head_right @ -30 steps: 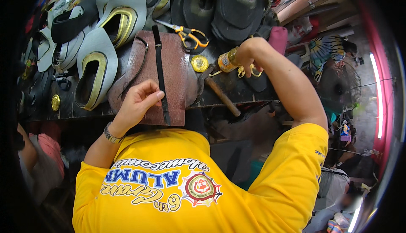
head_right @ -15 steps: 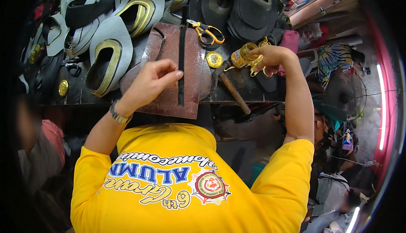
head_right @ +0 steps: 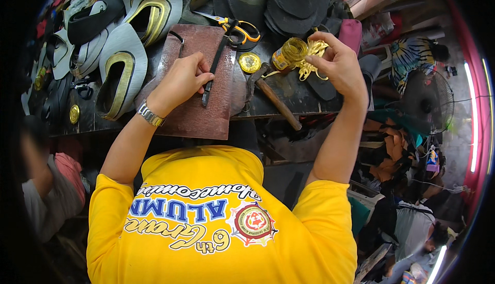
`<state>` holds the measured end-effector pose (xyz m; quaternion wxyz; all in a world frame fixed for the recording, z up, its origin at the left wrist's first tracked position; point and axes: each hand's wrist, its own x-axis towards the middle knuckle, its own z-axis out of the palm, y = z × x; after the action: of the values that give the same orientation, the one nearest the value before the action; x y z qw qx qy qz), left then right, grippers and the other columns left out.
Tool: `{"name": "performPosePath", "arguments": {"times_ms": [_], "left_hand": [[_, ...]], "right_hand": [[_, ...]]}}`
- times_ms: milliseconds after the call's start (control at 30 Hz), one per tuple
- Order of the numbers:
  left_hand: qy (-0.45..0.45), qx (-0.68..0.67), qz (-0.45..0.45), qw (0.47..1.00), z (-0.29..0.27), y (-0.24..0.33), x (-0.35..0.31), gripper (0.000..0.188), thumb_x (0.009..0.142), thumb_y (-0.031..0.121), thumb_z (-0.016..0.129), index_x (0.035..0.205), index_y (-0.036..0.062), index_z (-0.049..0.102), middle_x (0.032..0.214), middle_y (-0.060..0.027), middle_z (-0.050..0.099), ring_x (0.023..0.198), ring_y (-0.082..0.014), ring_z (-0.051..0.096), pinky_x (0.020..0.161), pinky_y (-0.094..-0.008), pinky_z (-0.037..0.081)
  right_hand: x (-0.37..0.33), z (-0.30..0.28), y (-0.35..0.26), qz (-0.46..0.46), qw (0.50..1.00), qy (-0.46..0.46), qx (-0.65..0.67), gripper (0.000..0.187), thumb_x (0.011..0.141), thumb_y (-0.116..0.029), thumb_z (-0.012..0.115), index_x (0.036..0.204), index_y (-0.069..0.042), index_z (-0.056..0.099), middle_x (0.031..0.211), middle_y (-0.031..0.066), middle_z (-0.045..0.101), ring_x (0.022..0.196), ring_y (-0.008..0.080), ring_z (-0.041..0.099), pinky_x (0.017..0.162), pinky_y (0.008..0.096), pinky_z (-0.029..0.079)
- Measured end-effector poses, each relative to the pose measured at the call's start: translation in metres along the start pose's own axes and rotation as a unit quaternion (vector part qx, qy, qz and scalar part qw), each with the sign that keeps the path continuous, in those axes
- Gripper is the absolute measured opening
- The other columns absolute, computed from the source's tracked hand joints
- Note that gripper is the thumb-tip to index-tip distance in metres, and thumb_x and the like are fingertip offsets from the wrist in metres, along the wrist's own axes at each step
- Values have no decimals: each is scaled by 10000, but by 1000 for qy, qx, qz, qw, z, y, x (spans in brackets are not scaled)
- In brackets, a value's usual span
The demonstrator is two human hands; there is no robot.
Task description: The person retrieves a strap from a pouch, attaches a metal buckle, and applies adhesive from a jar to the strap ends. They then cut the strap with scissors and place it into a shoe sole.
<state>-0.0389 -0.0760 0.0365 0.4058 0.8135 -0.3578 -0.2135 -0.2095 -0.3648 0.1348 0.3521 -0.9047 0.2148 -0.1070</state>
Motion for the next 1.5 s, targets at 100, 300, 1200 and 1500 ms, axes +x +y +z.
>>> {"name": "performPosePath", "arguments": {"times_ms": [100, 300, 1200, 1500], "left_hand": [[43, 69, 37, 996, -1, 4, -5, 225, 893, 148, 747, 991, -16, 629, 751, -162, 704, 701, -250, 720, 669, -373, 541], [53, 47, 65, 995, -9, 19, -14, 251, 890, 176, 756, 1049, 15, 648, 726, -96, 665, 696, -227, 660, 658, -354, 507], [225, 107, 420, 872, -35, 26, -8, 743, 610, 24, 900, 1272, 170, 599, 1253, -50, 637, 1253, -290, 562, 1058, -407, 478], [205, 282, 480, 805, -42, 40, -26, 629, 656, 31, 837, 1233, 177, 632, 1275, -6, 646, 1266, -268, 554, 1055, -397, 457]], "right_hand": [[-2, 34, 25, -63, 990, 108, 61, 729, 740, -134, 867, 1404, -116, 567, 826, -9, 541, 676, 66, 474, 619, 240, 420], [12, 83, 50, -88, 985, 148, -9, 1013, 725, -121, 843, 1579, -168, 301, 1194, 150, 656, 1115, 220, 667, 966, 373, 518], [-88, 111, -80, -250, 968, 0, 4, 458, 792, 24, 741, 1239, -25, 658, 791, 98, 655, 680, 212, 655, 647, 315, 511], [-79, 124, -73, -153, 978, -135, 52, 379, 842, -102, 745, 1187, -27, 608, 820, 183, 675, 774, 363, 679, 728, 429, 536]]}}
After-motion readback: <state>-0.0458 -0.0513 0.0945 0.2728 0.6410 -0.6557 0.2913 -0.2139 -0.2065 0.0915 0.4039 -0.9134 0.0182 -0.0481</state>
